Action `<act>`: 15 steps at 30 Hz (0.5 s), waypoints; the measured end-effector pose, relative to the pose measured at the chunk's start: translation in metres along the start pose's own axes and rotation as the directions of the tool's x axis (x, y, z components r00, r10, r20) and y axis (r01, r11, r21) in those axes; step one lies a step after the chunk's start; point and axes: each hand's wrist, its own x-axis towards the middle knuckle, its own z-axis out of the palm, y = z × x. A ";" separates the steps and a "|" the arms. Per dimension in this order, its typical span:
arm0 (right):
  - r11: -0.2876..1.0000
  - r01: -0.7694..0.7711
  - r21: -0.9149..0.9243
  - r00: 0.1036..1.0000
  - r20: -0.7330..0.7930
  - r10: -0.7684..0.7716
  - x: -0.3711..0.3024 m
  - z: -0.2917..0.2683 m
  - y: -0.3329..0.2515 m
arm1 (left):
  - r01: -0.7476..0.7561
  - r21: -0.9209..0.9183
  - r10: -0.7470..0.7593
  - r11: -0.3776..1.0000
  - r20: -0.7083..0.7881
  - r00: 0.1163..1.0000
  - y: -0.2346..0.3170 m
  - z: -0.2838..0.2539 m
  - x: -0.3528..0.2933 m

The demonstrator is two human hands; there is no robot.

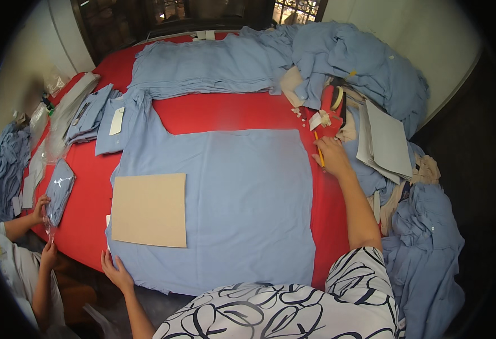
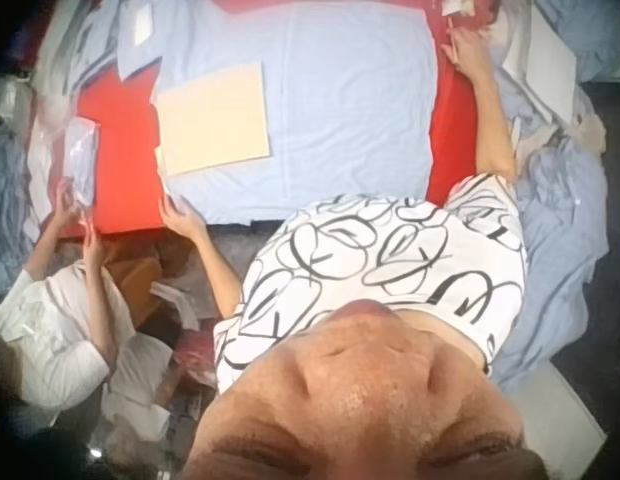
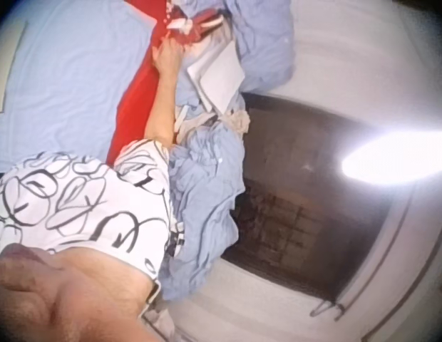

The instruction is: The person folds several blue button-down shirts using a cardboard insert by hand on a red table. The person lays each shirt flat, places a cardboard square on the back, folds the sleeves and sides over the cardboard, and then tucks the bottom of the shirt up to complete the fold.

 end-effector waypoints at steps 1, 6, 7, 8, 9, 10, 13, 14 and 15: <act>0.999 -0.029 -0.023 0.999 0.039 0.029 0.003 0.000 0.003 | -0.006 -0.004 0.006 1.000 0.005 1.000 0.000 0.002 0.000; 0.977 -0.110 -0.182 0.990 0.070 0.125 0.035 0.009 0.000 | -0.003 -0.016 0.003 1.000 -0.002 1.000 -0.002 0.000 -0.001; 0.981 -0.131 -0.143 0.986 0.089 0.144 0.036 0.009 0.000 | 0.004 -0.032 -0.004 0.999 0.001 1.000 -0.002 0.000 -0.001; 0.989 -0.124 -0.084 0.985 0.111 0.133 0.044 0.011 -0.008 | 0.032 -0.027 -0.033 0.999 -0.015 0.999 -0.006 -0.006 -0.004; 0.992 -0.121 -0.020 0.982 0.144 0.123 0.045 0.012 -0.011 | 0.030 0.003 -0.029 1.000 -0.021 0.999 -0.012 -0.007 -0.006; 0.992 -0.121 0.032 0.978 0.177 0.113 0.038 0.010 -0.007 | 0.023 -0.006 -0.023 1.000 -0.029 0.999 -0.007 -0.004 -0.005; 1.000 -0.008 0.018 0.993 0.119 0.006 0.016 0.012 -0.003 | 0.007 -0.015 -0.008 1.000 -0.020 1.000 0.003 -0.001 0.004; 0.999 -0.042 0.025 0.992 0.122 0.039 0.014 0.010 -0.011 | 0.004 -0.023 -0.005 1.000 -0.024 1.000 0.006 -0.003 0.004; 0.996 -0.078 0.033 0.989 0.128 0.073 0.015 0.009 -0.020 | 0.014 -0.015 -0.014 1.000 -0.033 0.999 0.006 -0.006 0.002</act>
